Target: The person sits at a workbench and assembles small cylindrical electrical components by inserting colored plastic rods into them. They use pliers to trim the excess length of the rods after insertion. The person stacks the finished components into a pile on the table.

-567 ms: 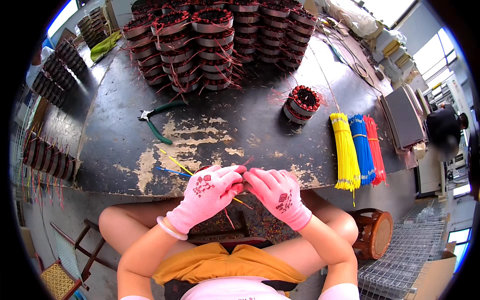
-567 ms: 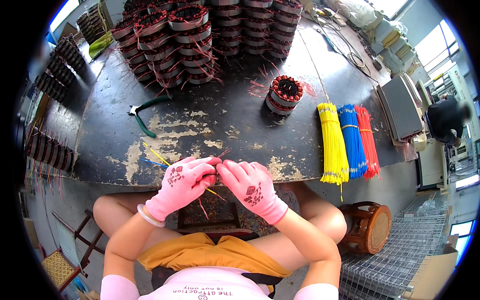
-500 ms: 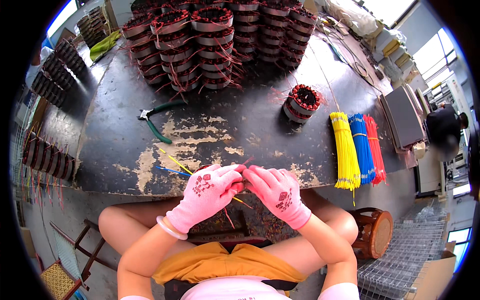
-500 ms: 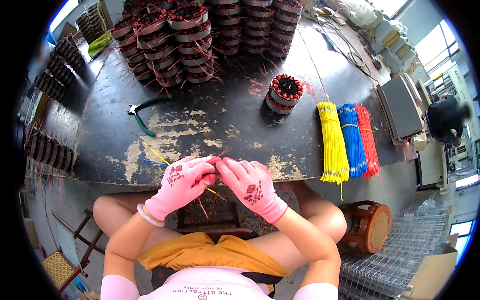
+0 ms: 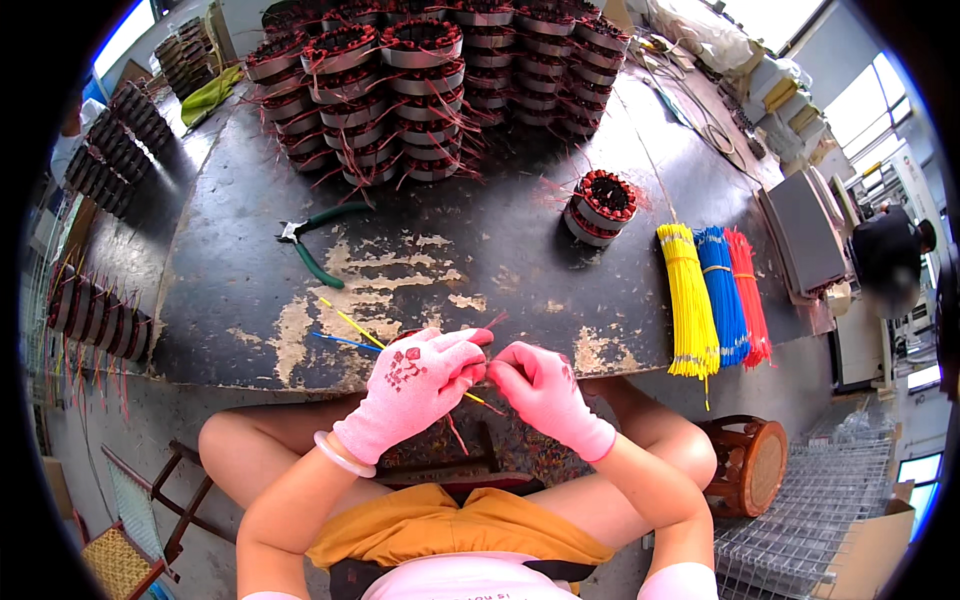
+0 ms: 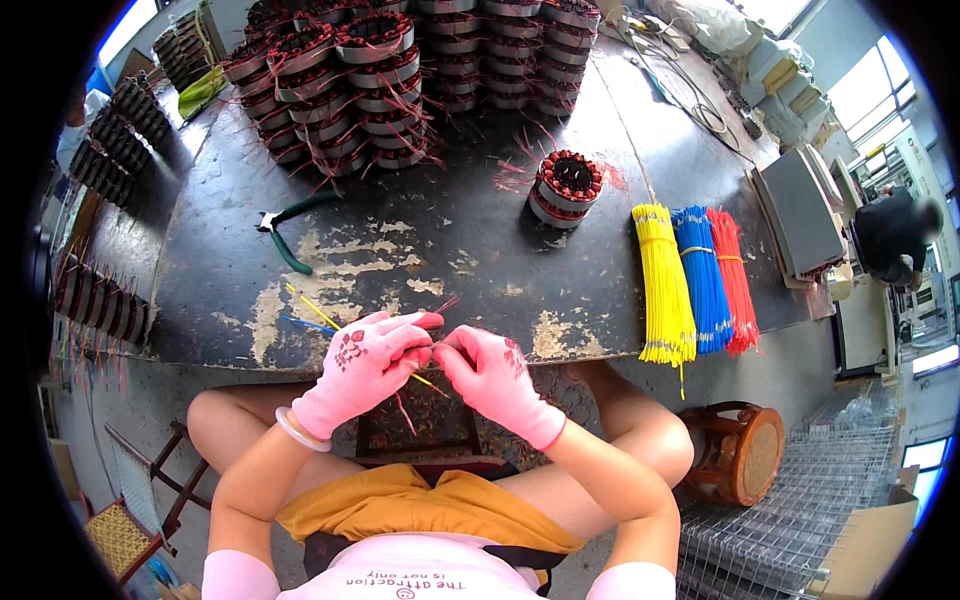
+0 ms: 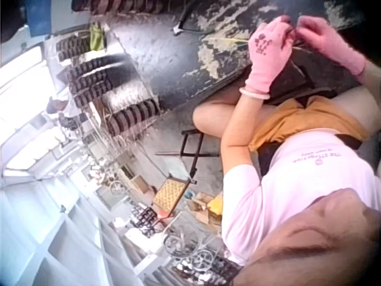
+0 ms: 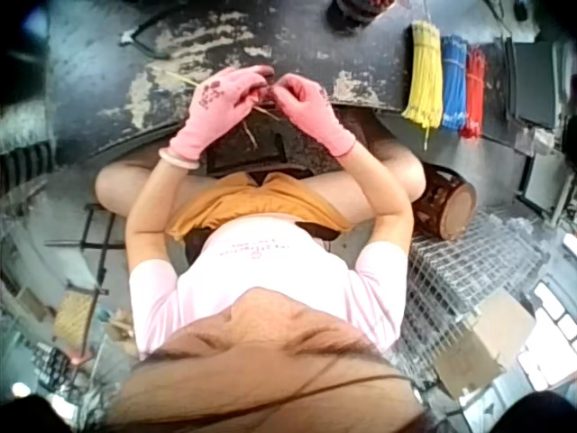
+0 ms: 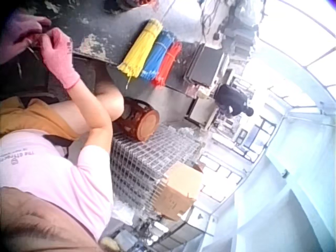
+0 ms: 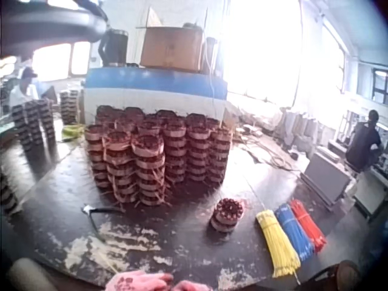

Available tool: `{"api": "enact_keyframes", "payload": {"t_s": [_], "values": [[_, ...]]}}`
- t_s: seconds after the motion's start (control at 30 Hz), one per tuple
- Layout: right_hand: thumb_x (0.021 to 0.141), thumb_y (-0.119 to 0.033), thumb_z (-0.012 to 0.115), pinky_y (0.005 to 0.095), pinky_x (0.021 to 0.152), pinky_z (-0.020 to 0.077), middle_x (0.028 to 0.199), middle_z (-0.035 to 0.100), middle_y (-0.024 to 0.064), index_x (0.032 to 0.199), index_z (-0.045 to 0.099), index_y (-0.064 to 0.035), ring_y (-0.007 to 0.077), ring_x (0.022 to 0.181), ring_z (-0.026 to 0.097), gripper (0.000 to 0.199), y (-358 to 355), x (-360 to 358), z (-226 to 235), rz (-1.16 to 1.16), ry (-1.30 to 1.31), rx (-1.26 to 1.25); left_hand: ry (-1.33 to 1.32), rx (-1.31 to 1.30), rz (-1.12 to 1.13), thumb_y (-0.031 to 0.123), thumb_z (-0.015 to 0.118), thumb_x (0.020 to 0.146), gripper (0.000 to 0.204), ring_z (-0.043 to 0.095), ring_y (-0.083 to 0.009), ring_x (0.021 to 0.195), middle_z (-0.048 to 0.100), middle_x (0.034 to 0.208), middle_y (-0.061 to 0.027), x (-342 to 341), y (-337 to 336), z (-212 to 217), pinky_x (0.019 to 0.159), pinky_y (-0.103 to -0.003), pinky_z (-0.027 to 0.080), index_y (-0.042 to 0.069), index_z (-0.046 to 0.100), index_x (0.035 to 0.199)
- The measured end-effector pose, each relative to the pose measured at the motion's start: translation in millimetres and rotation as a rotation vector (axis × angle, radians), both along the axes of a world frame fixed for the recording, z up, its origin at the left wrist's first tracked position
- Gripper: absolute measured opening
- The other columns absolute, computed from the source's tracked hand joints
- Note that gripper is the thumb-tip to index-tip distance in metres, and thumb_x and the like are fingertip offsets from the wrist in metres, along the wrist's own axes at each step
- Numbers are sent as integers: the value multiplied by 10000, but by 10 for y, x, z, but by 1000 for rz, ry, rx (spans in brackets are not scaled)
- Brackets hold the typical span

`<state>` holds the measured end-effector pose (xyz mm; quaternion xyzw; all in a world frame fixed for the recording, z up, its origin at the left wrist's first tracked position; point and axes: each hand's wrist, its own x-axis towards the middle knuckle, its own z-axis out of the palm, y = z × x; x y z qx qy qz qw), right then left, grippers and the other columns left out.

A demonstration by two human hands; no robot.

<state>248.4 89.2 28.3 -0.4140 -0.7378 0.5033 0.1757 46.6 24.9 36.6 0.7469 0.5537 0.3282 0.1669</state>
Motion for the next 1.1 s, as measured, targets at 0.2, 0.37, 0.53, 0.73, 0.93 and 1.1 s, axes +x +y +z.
{"api": "enact_keyframes", "payload": {"t_s": [0.2,0.37,0.53,0.73,0.93,1.1], "values": [[999,-259,625,289,664,507,852,672,6,1010,668,-41,123,759,641,223,150,106,222,121,7,-489,-5,28,18,66,697,802,169,690,-266,844,734,1196,-47,1,-7,-1,776,-383,538,101,676,965],[914,-230,695,418,732,541,917,662,111,1000,668,-77,315,864,678,178,117,117,314,266,-205,628,-8,41,19,69,698,801,167,697,-272,882,735,1197,-46,6,-2,-20,790,-382,542,101,679,964],[956,-185,650,419,780,543,994,689,118,1092,669,-51,320,907,688,192,101,162,282,234,-93,418,-32,37,26,69,693,800,171,694,-283,894,737,1185,-43,24,9,-2,805,-391,546,98,683,968],[938,-224,655,371,734,525,870,613,48,1020,640,-100,244,850,659,149,33,16,317,256,-163,765,-8,54,41,76,687,807,154,690,-284,893,732,1190,-42,19,-11,1,804,-392,546,90,677,960],[829,-190,645,363,718,504,825,547,2,876,573,-159,182,805,621,91,108,29,217,379,-369,1160,-17,42,20,91,690,824,129,685,-288,888,733,1185,-40,23,0,-32,794,-395,549,97,678,952],[869,-259,720,383,720,516,870,646,17,972,657,-151,219,825,660,162,164,97,239,398,-342,1031,27,31,2,155,683,879,110,672,-287,881,718,1191,-21,4,-14,-22,787,-406,555,111,667,979]]}}
